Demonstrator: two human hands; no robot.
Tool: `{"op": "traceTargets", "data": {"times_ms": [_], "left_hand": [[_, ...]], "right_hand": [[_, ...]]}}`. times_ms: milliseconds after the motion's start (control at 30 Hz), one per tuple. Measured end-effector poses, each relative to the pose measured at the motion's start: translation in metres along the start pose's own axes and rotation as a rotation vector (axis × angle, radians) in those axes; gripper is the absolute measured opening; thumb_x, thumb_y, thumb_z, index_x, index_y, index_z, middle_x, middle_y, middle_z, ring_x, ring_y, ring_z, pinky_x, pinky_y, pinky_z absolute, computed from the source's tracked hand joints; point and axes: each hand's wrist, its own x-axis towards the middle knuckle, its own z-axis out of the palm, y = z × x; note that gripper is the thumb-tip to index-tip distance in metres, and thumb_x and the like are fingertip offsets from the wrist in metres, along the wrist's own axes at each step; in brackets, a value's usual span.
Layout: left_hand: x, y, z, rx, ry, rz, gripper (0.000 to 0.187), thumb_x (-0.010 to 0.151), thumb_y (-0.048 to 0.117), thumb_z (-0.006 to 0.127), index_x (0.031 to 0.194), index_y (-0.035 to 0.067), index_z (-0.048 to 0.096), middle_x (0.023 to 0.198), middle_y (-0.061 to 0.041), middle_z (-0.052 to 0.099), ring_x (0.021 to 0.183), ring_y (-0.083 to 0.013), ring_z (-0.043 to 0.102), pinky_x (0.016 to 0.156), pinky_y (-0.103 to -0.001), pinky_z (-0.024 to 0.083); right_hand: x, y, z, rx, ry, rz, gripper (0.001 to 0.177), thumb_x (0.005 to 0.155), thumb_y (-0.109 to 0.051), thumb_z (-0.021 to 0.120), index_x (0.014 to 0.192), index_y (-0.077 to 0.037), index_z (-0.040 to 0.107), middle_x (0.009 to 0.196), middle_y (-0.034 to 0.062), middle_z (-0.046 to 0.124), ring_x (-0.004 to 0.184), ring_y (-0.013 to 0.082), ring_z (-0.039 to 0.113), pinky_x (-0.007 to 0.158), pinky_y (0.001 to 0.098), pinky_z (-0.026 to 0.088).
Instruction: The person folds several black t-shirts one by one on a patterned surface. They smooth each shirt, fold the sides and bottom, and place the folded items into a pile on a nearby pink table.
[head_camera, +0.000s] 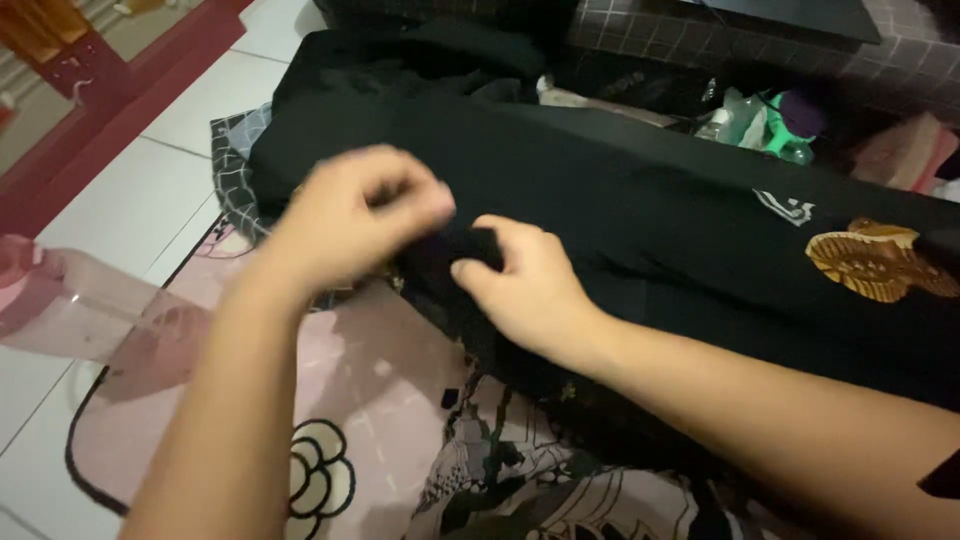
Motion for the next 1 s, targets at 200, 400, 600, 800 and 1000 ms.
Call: {"op": "traceTargets", "data": {"times_ms": [200, 400, 600, 800, 1000], "left_hand": [[0.131, -0.095, 0.000, 0.206, -0.108, -0.187, 0.056, 0.106, 0.053, 0.039, 0.099, 0.015, 0.080, 0.102, -0.008, 0.077, 0.101, -0.0235, 0.068, 0.099, -0.038, 0.045], [0.158, -0.134, 0.009, 0.330, -0.040, -0.222, 0.056, 0.106, 0.058, 0.043, 0.091, 0.020, 0.081, 0.101, -0.007, 0.075, 0.105, -0.0281, 0.063, 0.111, -0.046, 0.032], [0.146, -0.139, 0.019, 0.364, 0.041, -0.122, 0.051, 0.106, 0.055, 0.047, 0.091, 0.016, 0.076, 0.103, -0.010, 0.069, 0.111, -0.0295, 0.063, 0.109, -0.047, 0.034], [0.148, -0.150, 0.025, 0.313, 0.100, -0.040, 0.053, 0.108, 0.051, 0.043, 0.091, 0.012, 0.074, 0.127, -0.006, 0.066, 0.124, -0.0289, 0.057, 0.112, -0.047, 0.030], [0.154, -0.158, 0.024, 0.325, 0.115, -0.078, 0.053, 0.109, 0.052, 0.040, 0.103, 0.010, 0.072, 0.127, -0.009, 0.068, 0.123, -0.0322, 0.057, 0.111, -0.047, 0.032]], "right_hand": [[0.014, 0.023, -0.068, 0.656, 0.085, 0.081, 0.026, 0.092, -0.005, 0.061, 0.117, -0.001, 0.065, 0.113, 0.0074, 0.073, 0.100, 0.0166, 0.071, 0.092, 0.0323, 0.058], [0.004, 0.062, -0.126, 0.552, 0.385, 0.410, 0.037, 0.110, -0.017, 0.064, 0.123, 0.009, 0.042, 0.101, 0.0135, 0.046, 0.080, 0.0287, 0.046, 0.078, 0.0474, 0.054], [-0.026, 0.043, -0.109, 0.322, 0.295, 0.353, 0.106, 0.067, 0.007, 0.075, 0.155, -0.029, 0.027, 0.129, 0.0004, 0.047, 0.102, 0.0156, 0.070, 0.081, 0.0348, 0.063], [-0.020, 0.047, -0.128, -0.037, 0.179, -0.081, 0.082, 0.074, 0.006, 0.076, 0.150, -0.004, 0.049, 0.132, 0.0046, 0.053, 0.108, 0.0132, 0.061, 0.087, 0.0243, 0.054], [-0.014, 0.056, -0.144, -0.404, 0.224, 0.083, 0.088, 0.072, 0.000, 0.077, 0.153, -0.007, 0.045, 0.123, 0.0092, 0.052, 0.082, 0.0196, 0.054, 0.072, 0.0285, 0.050]]}}
